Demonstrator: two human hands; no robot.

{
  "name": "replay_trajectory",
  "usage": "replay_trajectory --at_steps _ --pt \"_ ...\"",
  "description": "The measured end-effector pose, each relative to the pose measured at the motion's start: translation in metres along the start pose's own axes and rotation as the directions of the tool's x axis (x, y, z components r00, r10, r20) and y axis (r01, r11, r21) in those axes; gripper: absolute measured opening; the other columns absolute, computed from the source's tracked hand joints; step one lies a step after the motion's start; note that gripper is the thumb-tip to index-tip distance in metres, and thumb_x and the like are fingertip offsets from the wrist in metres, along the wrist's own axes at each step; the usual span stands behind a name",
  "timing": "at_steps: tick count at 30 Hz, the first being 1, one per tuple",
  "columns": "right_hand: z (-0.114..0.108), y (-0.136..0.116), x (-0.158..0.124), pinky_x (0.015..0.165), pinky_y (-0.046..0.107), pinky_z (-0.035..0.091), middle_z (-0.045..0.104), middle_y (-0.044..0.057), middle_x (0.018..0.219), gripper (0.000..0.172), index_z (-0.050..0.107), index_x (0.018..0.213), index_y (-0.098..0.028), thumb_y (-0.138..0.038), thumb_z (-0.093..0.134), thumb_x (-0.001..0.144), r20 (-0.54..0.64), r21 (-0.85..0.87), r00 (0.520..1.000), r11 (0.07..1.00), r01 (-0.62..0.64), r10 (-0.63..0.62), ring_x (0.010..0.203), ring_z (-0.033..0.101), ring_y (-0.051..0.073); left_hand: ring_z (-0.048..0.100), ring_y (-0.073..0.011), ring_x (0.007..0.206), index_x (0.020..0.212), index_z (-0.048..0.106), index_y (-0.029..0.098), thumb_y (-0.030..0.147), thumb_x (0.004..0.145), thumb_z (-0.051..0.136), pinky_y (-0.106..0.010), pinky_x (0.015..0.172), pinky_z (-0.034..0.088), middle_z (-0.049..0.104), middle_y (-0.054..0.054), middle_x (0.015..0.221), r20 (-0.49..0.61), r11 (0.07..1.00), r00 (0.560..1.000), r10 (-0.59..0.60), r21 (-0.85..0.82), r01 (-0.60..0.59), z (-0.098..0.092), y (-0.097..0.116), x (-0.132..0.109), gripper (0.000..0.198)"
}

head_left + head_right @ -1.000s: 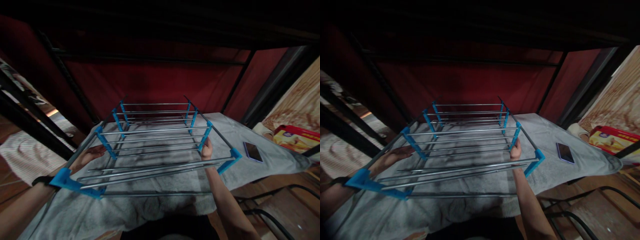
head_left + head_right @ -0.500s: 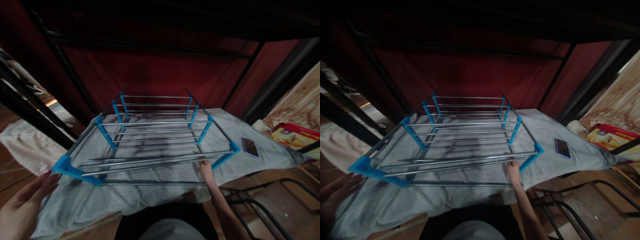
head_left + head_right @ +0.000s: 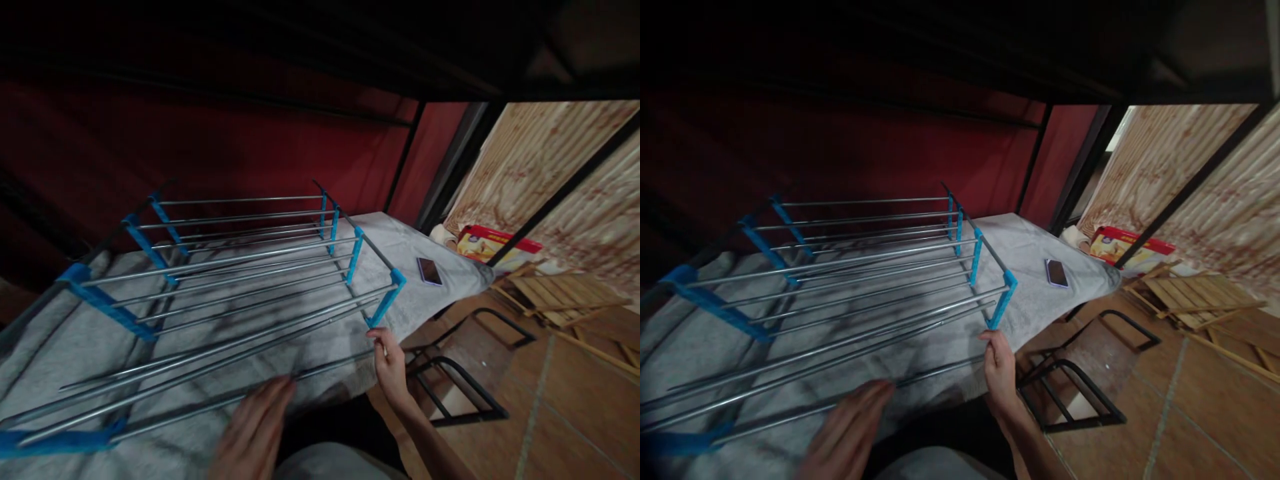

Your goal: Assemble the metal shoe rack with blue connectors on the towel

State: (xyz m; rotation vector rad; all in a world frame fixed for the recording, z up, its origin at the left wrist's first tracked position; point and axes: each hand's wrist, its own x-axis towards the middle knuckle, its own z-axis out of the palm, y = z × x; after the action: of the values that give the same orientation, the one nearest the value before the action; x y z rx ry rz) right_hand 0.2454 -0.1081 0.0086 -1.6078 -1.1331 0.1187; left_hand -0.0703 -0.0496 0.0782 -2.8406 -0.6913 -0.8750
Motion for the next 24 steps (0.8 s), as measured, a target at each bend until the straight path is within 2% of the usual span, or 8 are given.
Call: replay_trajectory --at_steps 2,4,7,10,13,17,21,24 --pt "-0.014 0.002 0.010 0.091 0.038 0.046 0.064 0.006 0.105 0.025 0.060 0.105 -0.022 -0.021 0.043 0.088 -0.195 -0.020 0.980 0.999 -0.039 0.034 0.102 0.059 0.020 0.047 -0.0186 0.133 0.148 0.035 0.023 0.008 0.091 0.039 -0.033 0.109 0.044 0.051 -0.004 0.144 0.070 1.000 0.997 0.028 -0.012 -0.027 0.033 0.017 0.036 0.060" --pt "-0.024 0.006 0.024 0.096 0.041 0.045 0.060 0.009 0.120 0.032 0.055 0.118 -0.022 -0.025 0.045 0.088 -0.301 0.003 0.951 0.997 -0.077 0.074 0.111 0.055 0.022 0.037 -0.0209 0.140 0.147 0.036 0.018 0.007 0.090 0.039 -0.037 0.114 0.039 0.042 -0.007 0.151 0.138 0.998 0.989 0.058 -0.040 -0.053 0.060 0.033 0.075 0.059" --pt "-0.030 0.012 0.045 0.103 0.044 0.042 0.054 0.011 0.135 0.044 0.050 0.130 -0.022 -0.031 0.047 0.088 -0.250 0.077 0.962 0.993 -0.092 0.109 0.121 0.052 0.023 0.035 -0.0249 0.142 0.144 0.040 0.013 0.007 0.091 0.036 -0.043 0.116 0.035 0.039 -0.012 0.152 0.184 1.000 0.983 0.003 0.002 -0.004 0.084 0.050 0.128 0.054" --pt "-0.026 0.018 0.057 0.107 0.045 0.039 0.056 0.011 0.136 0.047 0.051 0.133 -0.021 -0.033 0.049 0.088 -0.145 0.095 0.983 0.991 -0.095 0.108 0.124 0.052 0.024 0.044 -0.0250 0.135 0.144 0.040 0.012 0.004 0.091 0.033 -0.043 0.112 0.039 0.045 -0.015 0.148 0.264 0.996 0.962 -0.074 0.077 0.055 0.097 0.058 0.163 0.054" --pt "-0.021 0.023 0.060 0.104 0.044 0.043 0.061 0.011 0.129 0.045 0.053 0.132 -0.020 -0.035 0.050 0.089 -0.087 0.080 0.991 0.993 -0.092 0.099 0.119 0.057 0.025 0.053 -0.0226 0.125 0.143 0.040 0.014 0.005 0.093 0.033 -0.039 0.105 0.045 0.053 -0.015 0.139 0.326 0.995 0.942 -0.085 0.075 0.064 0.105 0.058 0.182 0.052" --pt "-0.020 0.027 0.063 0.094 0.039 0.049 0.068 0.009 0.116 0.036 0.058 0.121 -0.022 -0.040 0.050 0.092 -0.021 0.053 0.995 0.994 -0.095 0.097 0.108 0.062 0.024 0.061 -0.0216 0.111 0.134 0.048 0.019 0.012 0.095 0.037 -0.035 0.094 0.050 0.062 -0.010 0.124 0.377 0.995 0.922 -0.091 -0.013 0.104 0.110 0.054 0.192 0.041" --pt "-0.024 0.029 0.067 0.090 0.037 0.050 0.069 0.008 0.110 0.034 0.057 0.119 -0.022 -0.041 0.050 0.092 0.023 0.030 0.995 0.995 -0.094 0.094 0.103 0.064 0.024 0.064 -0.0208 0.102 0.125 0.053 0.025 0.016 0.096 0.038 -0.032 0.086 0.051 0.066 -0.006 0.114 0.394 0.982 0.906 -0.152 -0.046 0.184 0.107 0.055 0.196 0.033" --pt "-0.025 0.031 0.068 0.089 0.036 0.050 0.069 0.008 0.108 0.034 0.056 0.120 -0.021 -0.040 0.048 0.093 0.024 0.020 0.996 0.996 -0.086 0.086 0.100 0.064 0.023 0.065 -0.0205 0.096 0.123 0.053 0.028 0.018 0.097 0.037 -0.031 0.080 0.051 0.068 -0.003 0.108 0.384 0.979 0.908 -0.169 -0.046 0.201 0.101 0.058 0.199 0.032"
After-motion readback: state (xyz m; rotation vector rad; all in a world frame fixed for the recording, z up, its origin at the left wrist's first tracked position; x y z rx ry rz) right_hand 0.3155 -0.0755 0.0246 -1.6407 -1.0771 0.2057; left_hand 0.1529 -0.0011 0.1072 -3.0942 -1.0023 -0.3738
